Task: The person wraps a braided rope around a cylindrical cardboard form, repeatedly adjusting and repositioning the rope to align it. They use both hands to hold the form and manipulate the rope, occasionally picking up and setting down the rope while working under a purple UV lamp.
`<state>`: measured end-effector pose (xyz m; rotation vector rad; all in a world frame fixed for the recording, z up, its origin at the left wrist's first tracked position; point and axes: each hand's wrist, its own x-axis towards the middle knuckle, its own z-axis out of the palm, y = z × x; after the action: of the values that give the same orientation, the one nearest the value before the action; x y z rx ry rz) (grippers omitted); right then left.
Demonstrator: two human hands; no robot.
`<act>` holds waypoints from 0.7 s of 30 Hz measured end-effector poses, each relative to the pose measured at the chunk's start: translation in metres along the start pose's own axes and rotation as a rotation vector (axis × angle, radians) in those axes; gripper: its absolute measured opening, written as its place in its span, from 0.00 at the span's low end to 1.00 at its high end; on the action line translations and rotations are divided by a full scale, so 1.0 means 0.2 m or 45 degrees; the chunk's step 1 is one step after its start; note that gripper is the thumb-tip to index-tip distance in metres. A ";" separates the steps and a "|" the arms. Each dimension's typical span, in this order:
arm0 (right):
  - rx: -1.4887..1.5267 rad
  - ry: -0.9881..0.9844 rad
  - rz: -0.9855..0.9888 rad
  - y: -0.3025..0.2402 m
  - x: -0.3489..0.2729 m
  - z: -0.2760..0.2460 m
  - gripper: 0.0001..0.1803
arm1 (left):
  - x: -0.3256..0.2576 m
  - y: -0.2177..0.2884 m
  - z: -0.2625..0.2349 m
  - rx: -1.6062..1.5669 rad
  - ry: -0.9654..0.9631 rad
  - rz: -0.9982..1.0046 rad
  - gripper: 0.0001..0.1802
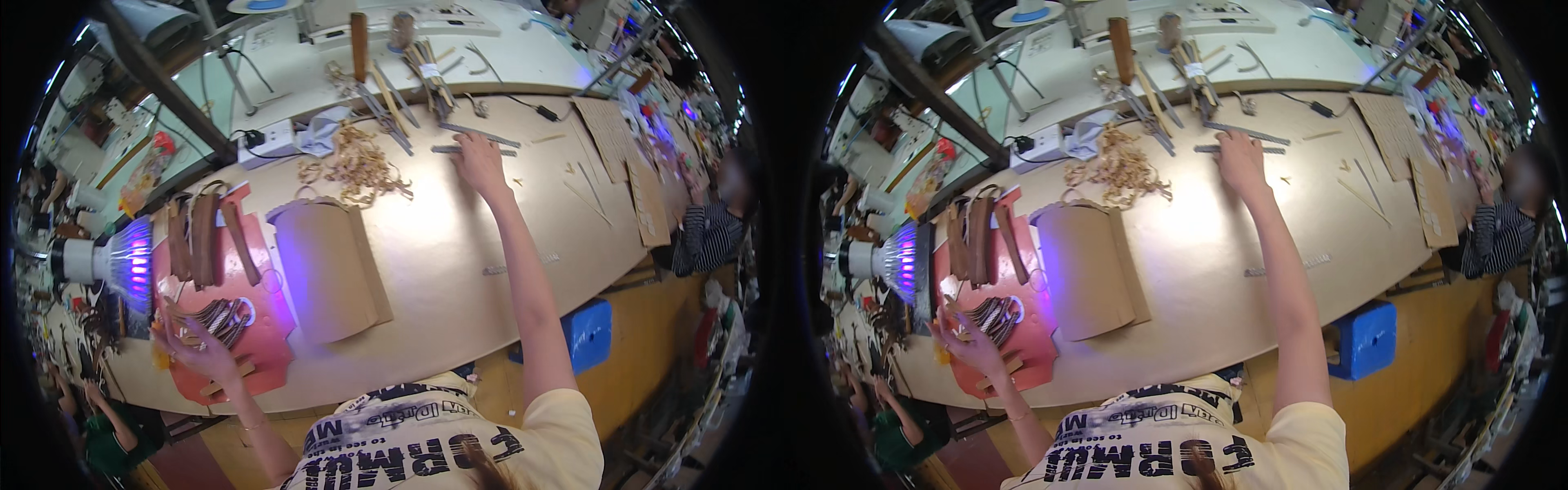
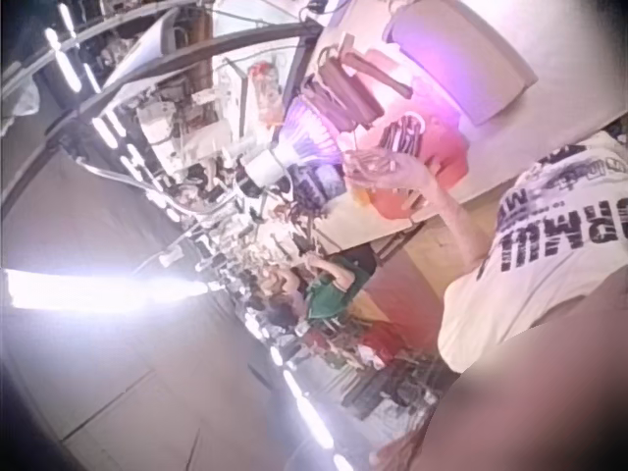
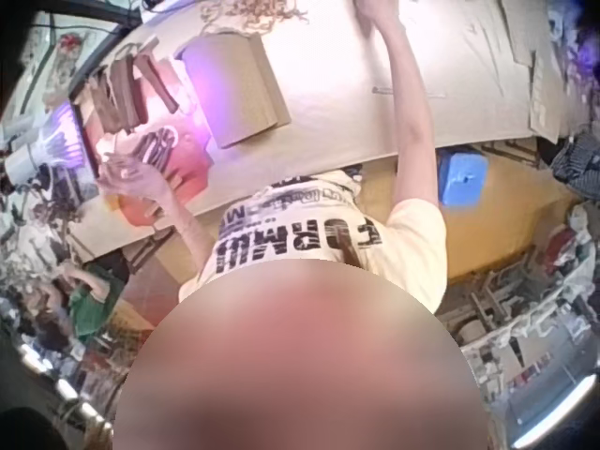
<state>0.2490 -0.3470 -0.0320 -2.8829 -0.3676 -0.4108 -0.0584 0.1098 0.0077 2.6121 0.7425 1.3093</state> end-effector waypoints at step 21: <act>1.555 -0.708 -0.003 -1.11 -0.36 -0.64 0.13 | 0.14 0.88 0.04 -1.835 -0.752 -0.635 0.24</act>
<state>0.0891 -0.1826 0.1039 -1.7203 -0.4729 0.4935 0.0262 -0.0286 0.0798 1.3283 0.1421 0.4623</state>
